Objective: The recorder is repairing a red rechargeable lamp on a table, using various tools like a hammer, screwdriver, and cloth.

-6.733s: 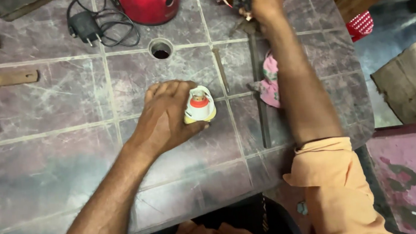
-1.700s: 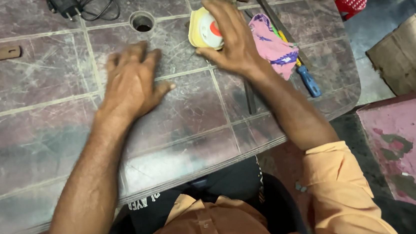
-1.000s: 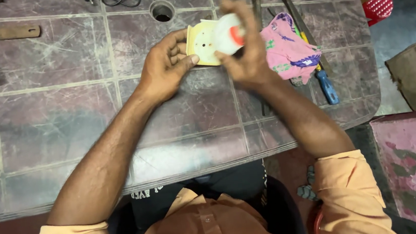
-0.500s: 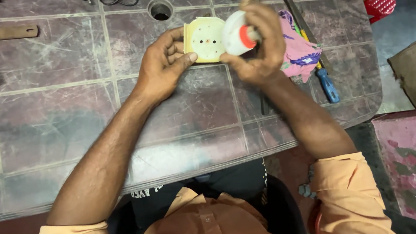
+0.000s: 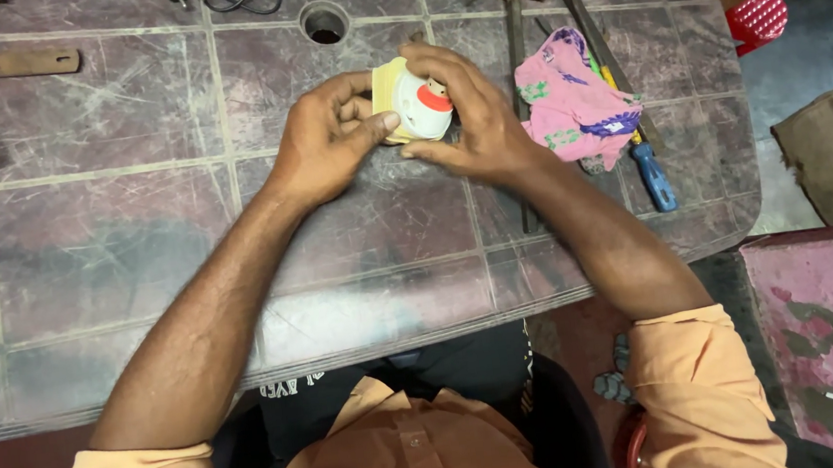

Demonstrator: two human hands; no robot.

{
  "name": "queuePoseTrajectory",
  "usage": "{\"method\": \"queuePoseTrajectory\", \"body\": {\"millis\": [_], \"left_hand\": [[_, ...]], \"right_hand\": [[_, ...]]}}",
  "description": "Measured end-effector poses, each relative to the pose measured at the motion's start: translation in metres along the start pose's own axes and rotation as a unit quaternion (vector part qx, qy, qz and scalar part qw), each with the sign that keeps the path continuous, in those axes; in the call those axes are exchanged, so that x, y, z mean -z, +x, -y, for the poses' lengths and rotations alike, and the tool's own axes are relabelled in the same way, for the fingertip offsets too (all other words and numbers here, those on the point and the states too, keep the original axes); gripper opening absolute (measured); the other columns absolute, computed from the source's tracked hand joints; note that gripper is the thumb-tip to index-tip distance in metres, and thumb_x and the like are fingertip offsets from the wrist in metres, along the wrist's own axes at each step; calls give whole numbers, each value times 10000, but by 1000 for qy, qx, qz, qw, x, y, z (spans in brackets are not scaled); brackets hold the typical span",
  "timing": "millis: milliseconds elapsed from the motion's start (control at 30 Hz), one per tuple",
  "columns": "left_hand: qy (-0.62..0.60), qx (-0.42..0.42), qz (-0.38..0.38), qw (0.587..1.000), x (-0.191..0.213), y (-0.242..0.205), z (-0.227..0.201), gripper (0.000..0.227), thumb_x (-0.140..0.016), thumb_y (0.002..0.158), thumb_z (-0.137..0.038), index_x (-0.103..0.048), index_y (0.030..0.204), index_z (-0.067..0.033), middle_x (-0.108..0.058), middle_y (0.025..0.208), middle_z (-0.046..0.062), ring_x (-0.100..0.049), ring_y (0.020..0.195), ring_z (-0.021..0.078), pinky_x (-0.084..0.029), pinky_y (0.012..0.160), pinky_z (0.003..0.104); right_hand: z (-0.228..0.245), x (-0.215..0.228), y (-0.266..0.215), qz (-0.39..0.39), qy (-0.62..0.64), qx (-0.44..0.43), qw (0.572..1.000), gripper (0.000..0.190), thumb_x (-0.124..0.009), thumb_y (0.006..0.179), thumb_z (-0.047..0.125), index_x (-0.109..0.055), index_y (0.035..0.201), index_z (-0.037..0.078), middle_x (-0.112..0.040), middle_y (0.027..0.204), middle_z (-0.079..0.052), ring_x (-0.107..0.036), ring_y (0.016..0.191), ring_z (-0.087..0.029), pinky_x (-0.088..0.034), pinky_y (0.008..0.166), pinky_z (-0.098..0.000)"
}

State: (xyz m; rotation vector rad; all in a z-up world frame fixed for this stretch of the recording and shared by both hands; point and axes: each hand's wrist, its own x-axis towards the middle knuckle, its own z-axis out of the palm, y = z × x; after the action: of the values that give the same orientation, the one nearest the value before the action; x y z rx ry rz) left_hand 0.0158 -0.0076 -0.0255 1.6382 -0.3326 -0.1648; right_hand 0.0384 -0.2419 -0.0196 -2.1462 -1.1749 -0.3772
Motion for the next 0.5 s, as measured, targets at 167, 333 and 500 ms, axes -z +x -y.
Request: {"method": "queuePoseTrajectory", "body": {"millis": [167,333,500], "left_hand": [[339,-155,-126,919,6,-13,-19,501,-821,956,-242,-627,1312,52,-695,1135,215,-697,1036,349,-554,867,442],[294,-180,-147,927,16,-13,-7,472,-775,950,-238,-634,1317,23,-587,1386,213,-668,1180,346,-567,995,424],[345,-121,-91,926,2,-10,4,459,-798,903,-281,-666,1245,-3,-598,1354,184,-657,1118,328,-491,1011,480]], "right_hand": [[8,-6,3,29,-29,-68,997,824,-898,853,346,-452,1472,35,-537,1503,-227,-536,1386,-421,-443,1155,-502],[7,-5,15,74,-125,-125,981,747,-874,849,360,-498,1412,45,-650,1273,-204,-617,1188,-389,-463,1001,-514],[-20,10,0,44,-185,-173,966,725,-879,847,315,-504,1397,27,-657,1223,-235,-613,1160,-403,-428,980,-546]]}}
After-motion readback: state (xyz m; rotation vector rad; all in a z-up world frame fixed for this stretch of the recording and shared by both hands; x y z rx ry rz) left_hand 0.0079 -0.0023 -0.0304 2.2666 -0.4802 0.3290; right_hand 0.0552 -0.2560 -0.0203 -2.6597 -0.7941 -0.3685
